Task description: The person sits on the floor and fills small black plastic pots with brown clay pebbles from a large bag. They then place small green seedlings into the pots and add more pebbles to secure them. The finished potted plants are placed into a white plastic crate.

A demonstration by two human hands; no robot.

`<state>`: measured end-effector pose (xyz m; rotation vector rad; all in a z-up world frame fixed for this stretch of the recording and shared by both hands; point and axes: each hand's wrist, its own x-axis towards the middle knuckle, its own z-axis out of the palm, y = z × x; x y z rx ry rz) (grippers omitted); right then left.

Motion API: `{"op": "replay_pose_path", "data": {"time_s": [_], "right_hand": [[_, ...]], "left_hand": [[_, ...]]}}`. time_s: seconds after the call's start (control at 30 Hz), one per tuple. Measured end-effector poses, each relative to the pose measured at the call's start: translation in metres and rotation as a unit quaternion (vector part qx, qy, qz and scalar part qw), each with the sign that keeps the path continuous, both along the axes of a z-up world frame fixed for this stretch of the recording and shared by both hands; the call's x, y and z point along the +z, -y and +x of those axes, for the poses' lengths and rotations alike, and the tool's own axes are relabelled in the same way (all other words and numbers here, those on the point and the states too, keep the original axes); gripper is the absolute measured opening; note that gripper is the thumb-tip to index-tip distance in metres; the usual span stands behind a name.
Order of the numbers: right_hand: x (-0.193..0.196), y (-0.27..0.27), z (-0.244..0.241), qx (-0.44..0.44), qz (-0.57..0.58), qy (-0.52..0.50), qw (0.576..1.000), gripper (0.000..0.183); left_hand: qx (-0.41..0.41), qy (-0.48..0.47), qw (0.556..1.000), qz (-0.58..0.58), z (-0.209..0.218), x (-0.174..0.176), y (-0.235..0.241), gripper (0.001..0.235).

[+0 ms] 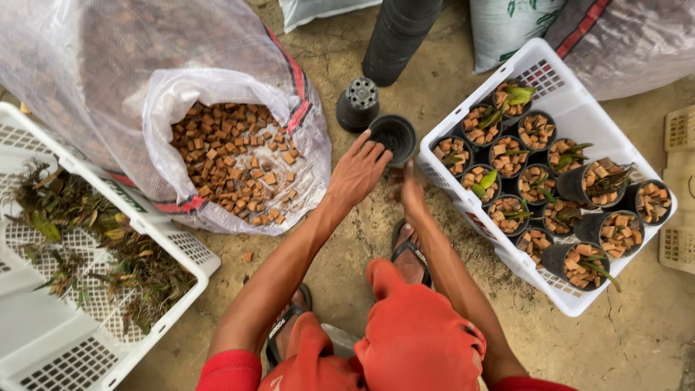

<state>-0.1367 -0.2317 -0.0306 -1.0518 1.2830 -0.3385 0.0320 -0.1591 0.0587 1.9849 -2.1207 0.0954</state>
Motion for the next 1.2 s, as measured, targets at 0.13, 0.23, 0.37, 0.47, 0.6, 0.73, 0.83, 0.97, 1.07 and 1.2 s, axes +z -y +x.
{"op": "replay_pose_path", "data": {"time_s": [0.13,0.23,0.37,0.47,0.6,0.73,0.83,0.97,1.07,1.2], "right_hand": [[0.054,-0.022,-0.009,0.067,-0.259,-0.053,0.962,0.039],[0.086,0.005,0.0,0.125,-0.554,-0.114,0.815,0.02],[0.101,0.084,0.032,0.195,-0.663,-0.167,0.704,0.029],[0.105,0.112,0.045,0.28,-0.491,-0.149,0.812,0.016],[0.13,0.111,0.045,0.28,-0.408,-0.193,0.847,0.015],[0.207,0.1,0.055,0.326,-0.444,-0.19,0.813,0.015],[0.271,0.075,0.075,0.419,-0.472,-0.159,0.759,0.014],[0.291,0.009,0.129,0.595,-0.471,-0.059,0.648,0.02],[0.24,-0.035,0.166,0.693,-0.396,-0.056,0.6,0.02],[0.102,-0.044,0.228,0.735,-0.32,-0.075,0.592,0.035]], "left_hand": [[0.008,-0.088,0.996,-0.024,0.0,-0.004,0.0,0.035],[0.036,-0.148,0.988,-0.032,0.001,0.0,-0.004,0.039],[0.087,-0.261,0.96,-0.044,0.001,0.003,-0.028,0.048],[0.194,-0.373,0.904,-0.071,0.0,-0.007,-0.076,0.047],[0.323,-0.485,0.811,-0.042,-0.012,-0.025,-0.149,0.043],[0.281,-0.565,0.776,-0.028,-0.004,-0.006,-0.179,0.044],[0.267,-0.62,0.737,-0.044,0.012,0.03,-0.183,0.042],[0.236,-0.705,0.659,-0.108,0.026,0.064,-0.194,0.049],[0.34,-0.682,0.64,-0.096,0.023,0.053,-0.216,0.043],[0.426,-0.666,0.608,-0.072,0.013,0.0,-0.255,0.039]]}}
